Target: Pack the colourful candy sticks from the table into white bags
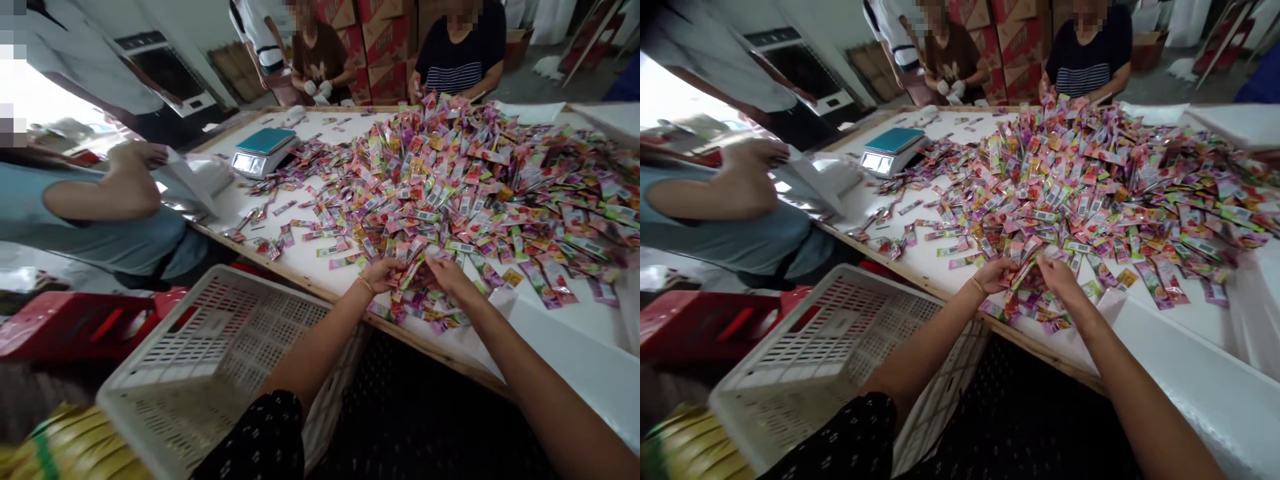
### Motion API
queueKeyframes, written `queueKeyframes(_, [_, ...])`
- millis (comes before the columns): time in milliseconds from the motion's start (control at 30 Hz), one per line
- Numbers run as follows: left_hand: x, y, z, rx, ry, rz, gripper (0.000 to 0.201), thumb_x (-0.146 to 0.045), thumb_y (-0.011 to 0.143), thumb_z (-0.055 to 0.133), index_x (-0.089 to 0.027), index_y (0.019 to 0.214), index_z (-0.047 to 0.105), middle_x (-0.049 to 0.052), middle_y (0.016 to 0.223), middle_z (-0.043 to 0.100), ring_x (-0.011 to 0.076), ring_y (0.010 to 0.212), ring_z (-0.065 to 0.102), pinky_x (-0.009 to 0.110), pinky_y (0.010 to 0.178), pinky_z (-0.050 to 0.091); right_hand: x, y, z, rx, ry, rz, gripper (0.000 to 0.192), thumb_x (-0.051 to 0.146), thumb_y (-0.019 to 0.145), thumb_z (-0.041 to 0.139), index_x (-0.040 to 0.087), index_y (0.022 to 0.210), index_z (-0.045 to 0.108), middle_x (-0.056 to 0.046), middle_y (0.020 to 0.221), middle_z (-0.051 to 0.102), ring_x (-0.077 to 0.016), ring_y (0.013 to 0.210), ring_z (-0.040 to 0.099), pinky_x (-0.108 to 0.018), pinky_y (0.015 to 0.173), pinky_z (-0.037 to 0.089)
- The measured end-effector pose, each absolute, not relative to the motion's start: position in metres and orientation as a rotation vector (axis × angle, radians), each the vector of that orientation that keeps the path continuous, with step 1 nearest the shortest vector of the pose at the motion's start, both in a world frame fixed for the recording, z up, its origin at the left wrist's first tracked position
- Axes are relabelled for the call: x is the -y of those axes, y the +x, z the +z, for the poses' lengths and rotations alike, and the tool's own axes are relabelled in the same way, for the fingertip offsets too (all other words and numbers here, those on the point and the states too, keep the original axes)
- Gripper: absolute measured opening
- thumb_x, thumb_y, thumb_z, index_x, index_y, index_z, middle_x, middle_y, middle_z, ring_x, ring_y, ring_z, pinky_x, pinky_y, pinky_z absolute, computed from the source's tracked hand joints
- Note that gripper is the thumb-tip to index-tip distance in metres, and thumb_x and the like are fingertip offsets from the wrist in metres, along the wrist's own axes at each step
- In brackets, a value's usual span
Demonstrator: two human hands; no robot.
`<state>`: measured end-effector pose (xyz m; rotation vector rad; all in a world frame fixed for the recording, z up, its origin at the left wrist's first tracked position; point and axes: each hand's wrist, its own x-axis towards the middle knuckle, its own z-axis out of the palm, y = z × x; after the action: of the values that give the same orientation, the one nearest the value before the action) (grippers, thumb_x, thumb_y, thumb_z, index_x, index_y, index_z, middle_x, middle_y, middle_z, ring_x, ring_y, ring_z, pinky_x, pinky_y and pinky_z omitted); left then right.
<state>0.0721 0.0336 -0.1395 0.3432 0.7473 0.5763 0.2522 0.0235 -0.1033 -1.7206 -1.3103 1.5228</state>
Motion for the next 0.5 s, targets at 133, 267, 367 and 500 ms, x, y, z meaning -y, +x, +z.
queueKeyframes(133, [-0.019, 0.079, -0.147, -0.689, 0.303, 0.628, 0.021, -0.006, 0.066, 0.053, -0.006, 0.085, 0.062, 0.006, 0.067, 0.067, 0.0130, 0.053, 0.063, 0.023, 0.056, 0.054, -0.014, 0.244, -0.099, 1.012, -1.690, 1.567, 0.023, 0.040, 0.070, 0.068, 0.018, 0.070, 0.058, 0.003, 0.054, 0.058, -0.0088, 0.043, 0.050, -0.018, 0.038, 0.035])
queueKeyframes(267, [-0.014, 0.085, -0.146, -0.744, 0.275, 0.608, 0.012, -0.007, 0.069, 0.053, -0.009, 0.077, 0.061, 0.001, 0.054, 0.060, 0.0107, 0.043, 0.056, 0.022, 0.050, 0.051, -0.013, 0.255, -0.095, 0.915, -1.718, 1.496, 0.021, 0.031, 0.062, 0.073, 0.019, 0.067, 0.056, 0.007, 0.046, 0.050, -0.0081, 0.040, 0.045, -0.019, 0.037, 0.036])
queueKeyframes(367, [-0.013, 0.088, -0.143, -0.737, 0.207, 0.561, 0.011, -0.011, 0.073, 0.051, -0.009, 0.077, 0.061, 0.004, 0.059, 0.064, 0.0136, 0.052, 0.061, 0.025, 0.055, 0.053, -0.011, 0.263, -0.093, 0.878, -1.731, 1.469, 0.019, 0.030, 0.063, 0.070, 0.020, 0.068, 0.055, 0.006, 0.048, 0.051, -0.0085, 0.041, 0.047, -0.019, 0.038, 0.038])
queueKeyframes(500, [-0.012, 0.089, -0.140, -0.716, 0.141, 0.584, 0.014, -0.012, 0.072, 0.050, -0.009, 0.078, 0.062, 0.006, 0.064, 0.066, 0.0157, 0.055, 0.063, 0.027, 0.058, 0.054, -0.008, 0.270, -0.091, 0.815, -1.730, 1.441, 0.018, 0.030, 0.065, 0.066, 0.021, 0.072, 0.053, 0.007, 0.049, 0.051, -0.0089, 0.040, 0.047, -0.020, 0.039, 0.042])
